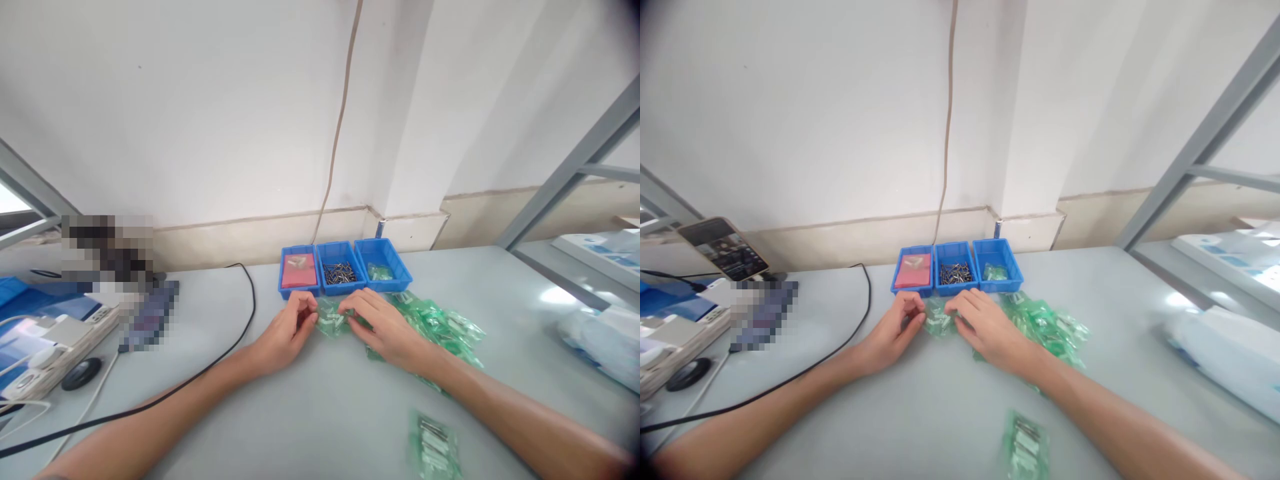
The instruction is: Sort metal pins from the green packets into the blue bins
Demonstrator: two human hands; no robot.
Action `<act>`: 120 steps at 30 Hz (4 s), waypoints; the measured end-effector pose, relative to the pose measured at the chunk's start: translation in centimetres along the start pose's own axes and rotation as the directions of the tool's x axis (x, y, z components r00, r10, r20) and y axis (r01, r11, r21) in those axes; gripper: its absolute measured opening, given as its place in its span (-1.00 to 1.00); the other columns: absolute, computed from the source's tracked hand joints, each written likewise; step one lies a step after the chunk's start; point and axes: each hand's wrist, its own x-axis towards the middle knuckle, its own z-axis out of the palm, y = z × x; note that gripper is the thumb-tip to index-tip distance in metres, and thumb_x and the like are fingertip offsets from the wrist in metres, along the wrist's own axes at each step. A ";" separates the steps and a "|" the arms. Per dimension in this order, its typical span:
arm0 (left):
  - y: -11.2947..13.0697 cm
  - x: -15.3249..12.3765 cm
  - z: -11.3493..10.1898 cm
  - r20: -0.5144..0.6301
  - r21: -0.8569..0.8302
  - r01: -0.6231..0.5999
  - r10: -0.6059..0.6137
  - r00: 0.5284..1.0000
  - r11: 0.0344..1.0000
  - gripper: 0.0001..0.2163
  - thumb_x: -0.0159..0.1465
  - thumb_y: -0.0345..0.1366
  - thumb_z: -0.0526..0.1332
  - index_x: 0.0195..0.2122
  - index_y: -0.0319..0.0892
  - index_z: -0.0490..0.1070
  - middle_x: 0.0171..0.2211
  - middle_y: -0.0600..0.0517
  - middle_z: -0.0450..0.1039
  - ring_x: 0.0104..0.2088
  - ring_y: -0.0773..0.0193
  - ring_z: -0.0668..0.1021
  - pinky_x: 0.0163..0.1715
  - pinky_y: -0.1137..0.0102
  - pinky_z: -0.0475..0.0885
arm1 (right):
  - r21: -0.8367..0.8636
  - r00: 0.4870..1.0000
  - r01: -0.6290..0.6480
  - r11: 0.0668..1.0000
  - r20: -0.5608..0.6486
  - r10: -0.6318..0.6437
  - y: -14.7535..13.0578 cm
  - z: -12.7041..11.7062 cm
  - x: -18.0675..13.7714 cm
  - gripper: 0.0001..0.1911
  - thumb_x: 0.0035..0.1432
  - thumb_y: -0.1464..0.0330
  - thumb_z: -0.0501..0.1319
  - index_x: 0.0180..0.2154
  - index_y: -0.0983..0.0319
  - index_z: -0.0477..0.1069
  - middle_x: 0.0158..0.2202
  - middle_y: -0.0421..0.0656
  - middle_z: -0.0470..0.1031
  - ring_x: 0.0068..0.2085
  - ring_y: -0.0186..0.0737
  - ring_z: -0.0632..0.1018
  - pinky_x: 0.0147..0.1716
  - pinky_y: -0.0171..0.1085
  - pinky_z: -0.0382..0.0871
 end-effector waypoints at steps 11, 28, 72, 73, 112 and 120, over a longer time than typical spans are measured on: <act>0.5 0.1 -0.3 0.112 0.231 -0.140 0.117 0.987 0.963 -0.78 0.45 -0.47 0.07 0.05 -0.12 0.35 -0.15 -0.01 0.42 -0.23 0.23 0.44 -0.16 0.36 0.39 | -0.077 0.998 -0.038 0.996 -0.061 0.034 0.2 0.3 0.1 -0.90 0.55 0.39 0.11 -0.08 0.16 0.39 -0.14 -0.09 0.52 -0.14 -0.07 0.51 -0.11 -0.11 0.33; -0.1 0.3 -0.3 0.081 0.232 -0.083 0.065 0.995 0.969 -0.73 0.60 -0.14 0.04 -0.22 -0.15 0.33 -0.27 0.06 0.39 -0.29 0.27 0.42 -0.20 0.38 0.34 | -0.016 0.999 -0.037 0.999 0.028 0.037 -0.3 -0.1 -0.1 -0.86 0.57 0.37 0.06 -0.02 0.14 0.39 -0.11 -0.11 0.51 -0.10 -0.10 0.52 -0.04 -0.13 0.34; 0.8 0.6 -0.3 0.141 0.227 -0.080 0.048 0.989 0.971 -0.62 0.55 -0.02 0.12 -0.34 -0.17 0.31 -0.39 0.09 0.29 -0.36 0.29 0.34 -0.31 0.40 0.27 | -0.042 0.998 0.014 0.999 0.065 -0.011 0.1 0.5 0.1 -0.75 0.59 0.30 0.05 -0.21 0.16 0.37 -0.30 -0.16 0.48 -0.22 -0.12 0.46 -0.17 -0.16 0.35; 0.8 0.5 -0.4 0.144 0.227 -0.077 0.045 0.989 0.971 -0.63 0.54 -0.03 0.12 -0.34 -0.17 0.31 -0.38 0.09 0.30 -0.36 0.29 0.34 -0.31 0.40 0.27 | -0.045 0.997 0.015 0.999 0.071 -0.011 0.1 0.4 0.1 -0.74 0.59 0.30 0.05 -0.22 0.16 0.37 -0.31 -0.16 0.47 -0.23 -0.12 0.45 -0.18 -0.17 0.34; -0.2 0.8 -0.7 0.209 0.012 0.119 -0.119 0.971 0.993 -0.67 0.53 -0.02 0.16 -0.20 -0.20 0.45 -0.31 0.05 0.48 -0.31 0.28 0.47 -0.29 0.43 0.33 | -0.002 0.997 -0.010 1.000 0.071 0.010 -0.1 0.3 0.0 -0.76 0.58 0.28 0.07 -0.23 0.16 0.34 -0.28 -0.16 0.45 -0.23 -0.13 0.47 -0.20 -0.19 0.35; -0.1 0.9 -0.8 0.217 0.036 0.132 -0.136 0.967 0.991 -0.61 0.52 -0.02 0.16 -0.36 -0.20 0.36 -0.42 0.12 0.32 -0.43 0.36 0.31 -0.40 0.45 0.21 | 0.030 0.998 -0.054 0.998 0.043 0.052 -0.3 0.1 -0.1 -0.91 0.53 0.31 0.16 -0.11 0.15 0.39 -0.18 -0.13 0.52 -0.12 -0.09 0.52 -0.13 -0.18 0.38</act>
